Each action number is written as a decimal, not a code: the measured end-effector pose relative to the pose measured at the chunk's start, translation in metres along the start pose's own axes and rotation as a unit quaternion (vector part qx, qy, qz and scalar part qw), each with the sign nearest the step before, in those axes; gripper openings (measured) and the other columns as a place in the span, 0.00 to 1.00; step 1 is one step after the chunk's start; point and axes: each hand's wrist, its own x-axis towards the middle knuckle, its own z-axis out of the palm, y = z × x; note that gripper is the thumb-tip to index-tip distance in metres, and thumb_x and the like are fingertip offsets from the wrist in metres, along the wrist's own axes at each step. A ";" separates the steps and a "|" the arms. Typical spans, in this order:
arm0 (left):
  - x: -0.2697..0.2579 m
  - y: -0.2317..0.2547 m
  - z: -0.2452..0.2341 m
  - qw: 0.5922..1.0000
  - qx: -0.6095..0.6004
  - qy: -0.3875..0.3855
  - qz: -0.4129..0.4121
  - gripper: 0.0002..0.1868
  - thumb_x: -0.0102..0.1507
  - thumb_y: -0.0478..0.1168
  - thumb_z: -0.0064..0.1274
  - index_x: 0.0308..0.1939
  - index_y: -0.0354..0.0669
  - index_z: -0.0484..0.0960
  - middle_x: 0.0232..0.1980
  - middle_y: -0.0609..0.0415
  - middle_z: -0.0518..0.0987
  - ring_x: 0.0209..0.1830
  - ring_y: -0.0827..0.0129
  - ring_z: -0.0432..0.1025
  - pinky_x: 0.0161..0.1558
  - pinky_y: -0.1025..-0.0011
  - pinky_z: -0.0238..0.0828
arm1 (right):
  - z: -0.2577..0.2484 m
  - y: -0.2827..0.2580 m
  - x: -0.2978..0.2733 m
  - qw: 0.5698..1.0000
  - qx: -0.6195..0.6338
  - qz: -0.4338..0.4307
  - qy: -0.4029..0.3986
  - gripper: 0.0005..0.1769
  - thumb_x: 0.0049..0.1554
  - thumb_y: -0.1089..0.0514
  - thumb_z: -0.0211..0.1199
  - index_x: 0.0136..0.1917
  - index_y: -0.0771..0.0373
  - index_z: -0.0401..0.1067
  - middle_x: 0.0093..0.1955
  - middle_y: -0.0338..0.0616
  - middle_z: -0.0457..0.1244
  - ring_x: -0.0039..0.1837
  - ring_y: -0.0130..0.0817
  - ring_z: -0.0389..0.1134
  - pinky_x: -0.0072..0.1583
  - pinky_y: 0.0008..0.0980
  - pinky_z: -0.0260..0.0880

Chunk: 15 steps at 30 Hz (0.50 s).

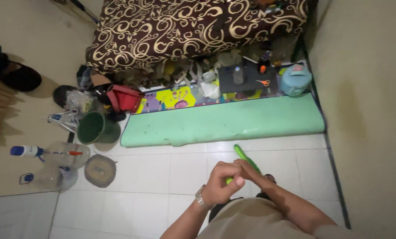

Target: The recorder is assembling a floor squeegee by screwing the handle into the head and then disassembling it.

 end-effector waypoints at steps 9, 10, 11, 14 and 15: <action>-0.096 0.021 -0.092 0.999 -0.037 0.018 -0.003 0.23 0.70 0.47 0.49 0.25 0.36 0.66 0.25 0.50 0.68 0.27 0.60 0.63 0.35 0.65 0.60 | 0.103 -0.078 0.029 0.992 0.083 0.001 -0.096 0.16 0.52 0.46 0.62 0.44 0.59 0.76 0.41 0.49 0.70 0.46 0.39 0.71 0.47 0.38 0.68; -0.106 0.018 -0.099 0.999 -0.040 0.018 -0.002 0.23 0.70 0.47 0.49 0.25 0.36 0.66 0.25 0.50 0.68 0.27 0.60 0.63 0.35 0.65 0.60 | 0.120 -0.059 0.036 0.992 0.082 0.003 -0.096 0.16 0.52 0.46 0.62 0.44 0.59 0.76 0.41 0.49 0.70 0.46 0.39 0.71 0.47 0.38 0.68; -0.115 0.017 -0.106 0.999 -0.022 0.027 -0.001 0.23 0.70 0.47 0.50 0.25 0.36 0.65 0.25 0.51 0.66 0.26 0.62 0.61 0.34 0.66 0.58 | 0.135 -0.039 0.041 0.998 -0.001 -0.006 -0.067 0.16 0.52 0.45 0.64 0.42 0.61 0.75 0.41 0.49 0.69 0.45 0.40 0.70 0.47 0.39 0.67; -0.124 0.025 -0.114 0.999 -0.029 0.025 0.013 0.22 0.70 0.46 0.50 0.26 0.36 0.66 0.26 0.52 0.66 0.27 0.62 0.61 0.35 0.66 0.58 | 0.140 -0.034 0.041 0.994 -0.090 0.042 -0.047 0.16 0.51 0.46 0.68 0.40 0.62 0.74 0.41 0.47 0.68 0.45 0.38 0.68 0.48 0.39 0.67; -0.125 0.030 -0.114 0.998 -0.051 0.013 0.021 0.21 0.70 0.46 0.50 0.27 0.37 0.68 0.27 0.51 0.68 0.29 0.61 0.63 0.37 0.65 0.60 | 0.138 -0.042 0.036 0.989 -0.092 0.097 -0.056 0.16 0.49 0.47 0.70 0.41 0.62 0.75 0.41 0.44 0.67 0.46 0.36 0.67 0.48 0.38 0.67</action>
